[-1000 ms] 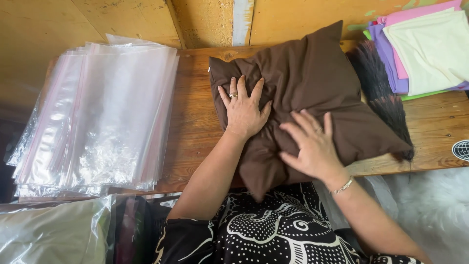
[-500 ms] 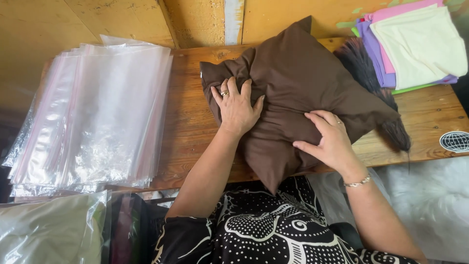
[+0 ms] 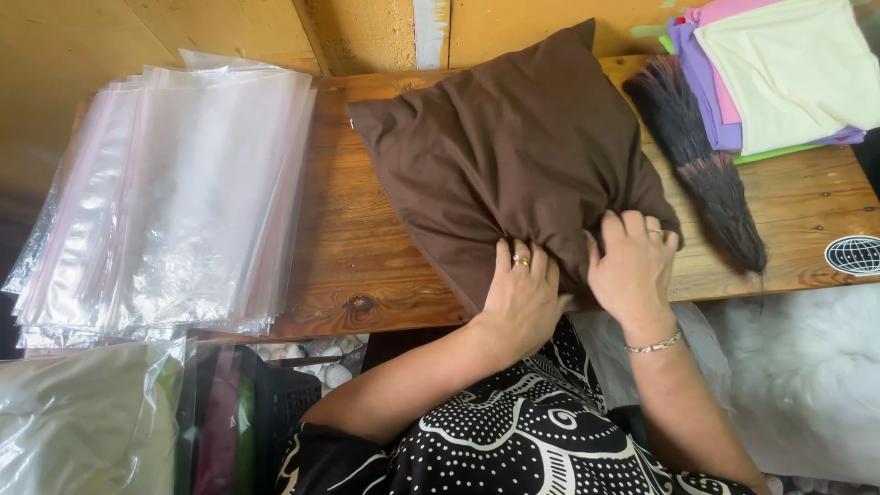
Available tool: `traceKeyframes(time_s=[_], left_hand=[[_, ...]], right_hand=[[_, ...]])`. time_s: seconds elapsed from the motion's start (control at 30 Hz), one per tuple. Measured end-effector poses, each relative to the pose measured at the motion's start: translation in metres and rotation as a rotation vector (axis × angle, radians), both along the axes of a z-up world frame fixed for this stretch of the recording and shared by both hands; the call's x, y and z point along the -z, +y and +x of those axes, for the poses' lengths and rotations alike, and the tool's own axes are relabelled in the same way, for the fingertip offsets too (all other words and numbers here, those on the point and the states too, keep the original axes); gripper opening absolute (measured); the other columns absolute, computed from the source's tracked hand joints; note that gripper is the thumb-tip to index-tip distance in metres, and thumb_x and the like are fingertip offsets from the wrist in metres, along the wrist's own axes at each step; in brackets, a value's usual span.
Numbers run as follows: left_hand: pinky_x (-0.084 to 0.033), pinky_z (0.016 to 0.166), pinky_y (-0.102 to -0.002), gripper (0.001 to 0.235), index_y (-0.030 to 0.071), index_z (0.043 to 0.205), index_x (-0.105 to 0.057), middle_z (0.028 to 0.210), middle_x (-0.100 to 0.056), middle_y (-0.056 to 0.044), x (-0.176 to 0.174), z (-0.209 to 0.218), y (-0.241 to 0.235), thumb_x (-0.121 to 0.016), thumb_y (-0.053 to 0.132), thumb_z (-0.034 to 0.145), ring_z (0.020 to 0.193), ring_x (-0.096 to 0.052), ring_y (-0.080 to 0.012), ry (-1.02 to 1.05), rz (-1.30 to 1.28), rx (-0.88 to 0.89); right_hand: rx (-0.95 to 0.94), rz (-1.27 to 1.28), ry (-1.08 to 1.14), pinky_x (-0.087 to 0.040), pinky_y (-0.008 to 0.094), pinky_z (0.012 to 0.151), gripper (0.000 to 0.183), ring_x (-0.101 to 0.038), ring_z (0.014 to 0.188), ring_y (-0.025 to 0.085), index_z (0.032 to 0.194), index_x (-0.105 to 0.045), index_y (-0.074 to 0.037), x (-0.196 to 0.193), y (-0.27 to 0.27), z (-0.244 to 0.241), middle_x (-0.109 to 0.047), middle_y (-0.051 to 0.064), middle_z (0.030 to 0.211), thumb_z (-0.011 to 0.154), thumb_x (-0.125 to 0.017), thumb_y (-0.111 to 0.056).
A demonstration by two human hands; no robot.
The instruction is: Smoothing a brown cushion, cleaning it with a feather duster, and placing it into a clear plastic bag for packaging.
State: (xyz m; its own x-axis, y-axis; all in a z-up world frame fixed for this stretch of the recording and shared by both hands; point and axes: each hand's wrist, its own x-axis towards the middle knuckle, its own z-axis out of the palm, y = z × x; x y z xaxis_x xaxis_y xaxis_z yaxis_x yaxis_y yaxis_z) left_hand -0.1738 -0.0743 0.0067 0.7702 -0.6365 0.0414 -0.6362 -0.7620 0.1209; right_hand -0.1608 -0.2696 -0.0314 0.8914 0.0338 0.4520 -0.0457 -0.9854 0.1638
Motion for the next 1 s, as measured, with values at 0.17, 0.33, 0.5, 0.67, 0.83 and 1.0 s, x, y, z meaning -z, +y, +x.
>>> traceKeyframes(time_s=[0.17,0.33,0.5,0.67,0.83,1.0], left_hand=[[-0.01,0.122,-0.067,0.063,0.003,0.129,-0.065,0.136,-0.061,-0.021,-0.005,0.024,0.015,-0.042,0.05,0.094,0.139,-0.044,-0.041,0.016,-0.003,-0.045],[-0.012,0.115,-0.078,0.036,0.013,0.097,-0.076,0.103,-0.068,-0.008,0.009,0.044,0.071,-0.054,0.043,0.097,0.122,-0.055,-0.0316,-0.221,-0.192,-0.11],[-0.007,0.116,-0.082,0.033,0.009,0.104,-0.079,0.123,-0.069,-0.014,-0.009,0.013,0.033,-0.056,0.026,0.089,0.144,-0.041,-0.0428,-0.146,-0.04,-0.173],[-0.024,0.114,-0.074,0.028,0.002,0.076,-0.074,0.079,-0.062,-0.016,0.04,0.026,0.048,-0.064,0.028,0.079,0.102,-0.062,-0.0406,-0.411,-0.452,-0.169],[-0.016,0.113,-0.079,0.029,0.006,0.078,-0.075,0.088,-0.065,-0.015,0.026,0.026,0.07,-0.066,0.032,0.086,0.119,-0.059,-0.0432,-0.4,-0.319,-0.308],[-0.01,0.121,-0.073,0.039,0.003,0.084,-0.08,0.095,-0.072,-0.017,0.027,0.007,0.045,-0.06,0.037,0.091,0.126,-0.058,-0.0404,-0.27,-0.415,-0.201]], right_hand=[[-0.16,0.028,-0.08,-0.048,0.044,0.081,0.033,-0.062,0.097,0.027,0.11,-0.074,-0.018,0.009,0.001,-0.004,-0.061,0.002,0.096,0.093,-0.066,-0.046],[-0.026,0.0,-0.059,-0.045,0.046,0.095,0.025,-0.059,0.104,0.025,0.104,-0.077,-0.027,0.013,-0.063,0.001,-0.061,-0.003,0.094,0.105,-0.065,-0.05],[-0.152,0.075,0.091,-0.046,0.053,0.095,0.031,-0.055,0.111,0.03,0.093,-0.07,-0.018,0.014,0.001,-0.008,-0.059,0.002,0.099,0.065,-0.08,-0.029],[-0.154,0.063,0.05,-0.044,0.048,0.1,0.021,-0.058,0.109,0.025,0.102,-0.074,-0.02,0.028,-0.023,-0.016,-0.06,0.0,0.097,0.083,-0.073,-0.028],[-0.156,0.058,0.009,-0.045,0.043,0.095,0.012,-0.057,0.107,0.021,0.101,-0.071,-0.03,0.028,-0.024,-0.011,-0.057,-0.007,0.094,0.092,-0.073,-0.037],[-0.263,0.151,0.106,-0.044,0.049,0.099,0.032,-0.056,0.107,0.025,0.086,-0.067,-0.013,0.044,0.002,-0.009,-0.057,0.0,0.093,0.056,-0.078,-0.015]])
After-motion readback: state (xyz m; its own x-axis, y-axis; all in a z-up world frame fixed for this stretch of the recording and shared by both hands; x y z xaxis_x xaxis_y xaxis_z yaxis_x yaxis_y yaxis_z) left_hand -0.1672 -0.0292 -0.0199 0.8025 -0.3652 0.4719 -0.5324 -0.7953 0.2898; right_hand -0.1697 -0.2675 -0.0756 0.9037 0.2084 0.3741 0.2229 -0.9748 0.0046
